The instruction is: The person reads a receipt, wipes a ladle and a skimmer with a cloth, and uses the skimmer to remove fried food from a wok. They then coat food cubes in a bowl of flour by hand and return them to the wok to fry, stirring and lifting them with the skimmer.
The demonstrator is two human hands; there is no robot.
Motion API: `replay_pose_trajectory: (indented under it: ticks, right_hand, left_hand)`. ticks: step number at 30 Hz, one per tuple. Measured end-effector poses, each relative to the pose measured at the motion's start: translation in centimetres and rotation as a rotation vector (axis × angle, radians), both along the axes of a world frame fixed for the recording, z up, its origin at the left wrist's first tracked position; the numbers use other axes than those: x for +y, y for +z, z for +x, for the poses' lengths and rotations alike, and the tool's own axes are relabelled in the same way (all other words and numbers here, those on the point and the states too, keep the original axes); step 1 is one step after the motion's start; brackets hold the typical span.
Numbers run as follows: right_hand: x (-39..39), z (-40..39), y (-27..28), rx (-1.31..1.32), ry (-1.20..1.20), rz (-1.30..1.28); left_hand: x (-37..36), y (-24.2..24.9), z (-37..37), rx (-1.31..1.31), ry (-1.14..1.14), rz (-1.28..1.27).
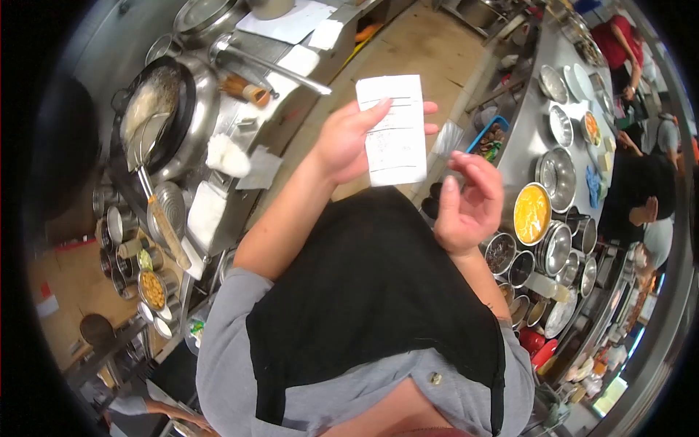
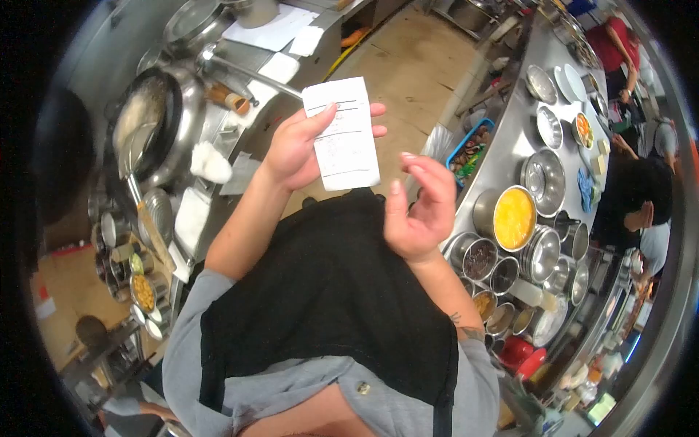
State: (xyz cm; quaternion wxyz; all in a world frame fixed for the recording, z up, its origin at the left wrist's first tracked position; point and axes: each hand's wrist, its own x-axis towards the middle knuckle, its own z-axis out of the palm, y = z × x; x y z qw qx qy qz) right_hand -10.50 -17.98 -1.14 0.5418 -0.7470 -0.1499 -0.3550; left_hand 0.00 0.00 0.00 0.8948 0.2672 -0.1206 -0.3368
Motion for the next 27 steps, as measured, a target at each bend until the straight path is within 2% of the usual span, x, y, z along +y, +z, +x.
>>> replay_pose_trajectory:
  ticks: [2, 3, 5, 9, 10, 12, 14, 15, 16, 19, 21, 22, 24, 25, 26, 27]
  right_hand:
    - [1.0, 0.5, 0.8, -0.025, 0.041, -0.017]
    - [2.3, 1.2, 0.6, -0.059, 0.056, 0.105]
    - [1.8, 1.3, 1.5, 0.05, 0.043, 0.079]
    - [0.7, 1.9, 2.4, 0.166, -0.021, -0.191]
    - [0.7, 2.1, 2.1, 0.211, -0.02, -0.216]
    - [0.7, 2.7, -0.6, 0.279, 0.006, -0.106]
    - [0.0, 2.4, -1.4, 0.28, 0.011, -0.013]
    - [-0.5, 1.8, -0.8, 0.325, 0.036, 0.126]
    - [-0.8, 1.7, -1.0, 0.303, -0.074, 0.206]
    - [-6.0, 1.1, -3.1, 0.514, -0.056, 0.68]
    - [-12.1, -1.7, -0.1, 0.611, -0.545, 0.555]
    - [-18.2, -4.0, -0.7, 0.537, -0.818, 0.305]
    - [-32.2, -12.0, -1.7, 0.321, -1.335, -0.454]
    - [-38.6, -17.1, -1.5, 0.296, -1.569, -0.817]
    - [-43.8, -21.9, -0.7, 0.235, -1.723, -1.073]
    - [-45.6, -24.9, 1.3, 0.471, -1.858, -1.156]
  left_hand:
    - [-0.5, -0.4, 0.0, -0.009, -0.014, -0.042]
    - [-0.3, 0.3, 0.3, -0.032, -0.027, 0.033]
    - [-1.7, 0.1, 0.1, -0.026, -0.04, 0.023]
    - [-3.3, -0.4, -0.6, -0.017, -0.013, 0.18]
    - [-3.4, -0.4, -0.9, 0.018, -0.074, 0.143]
    - [-5.0, 0.1, -2.2, -0.105, -0.039, 0.132]
    - [-5.9, 0.3, -2.5, -0.099, -0.117, 0.141]
    - [-6.5, 0.7, -2.7, -0.171, -0.171, 0.124]
    - [-6.9, 0.8, -2.8, -0.182, -0.255, 0.106]
    - [-7.4, 0.2, -3.4, -0.318, -0.262, 0.412]
    - [-6.6, -0.3, -2.9, -0.302, -0.373, 0.343]
    - [-6.2, -1.0, -2.4, -0.282, -0.434, 0.336]
    - [-5.4, -1.7, -1.9, -0.241, -0.467, 0.313]
    - [-5.0, -1.9, -1.8, -0.222, -0.454, 0.303]
    - [-4.7, -2.2, -1.7, -0.201, -0.437, 0.293]
    - [-4.3, -2.4, -1.6, -0.173, -0.418, 0.286]
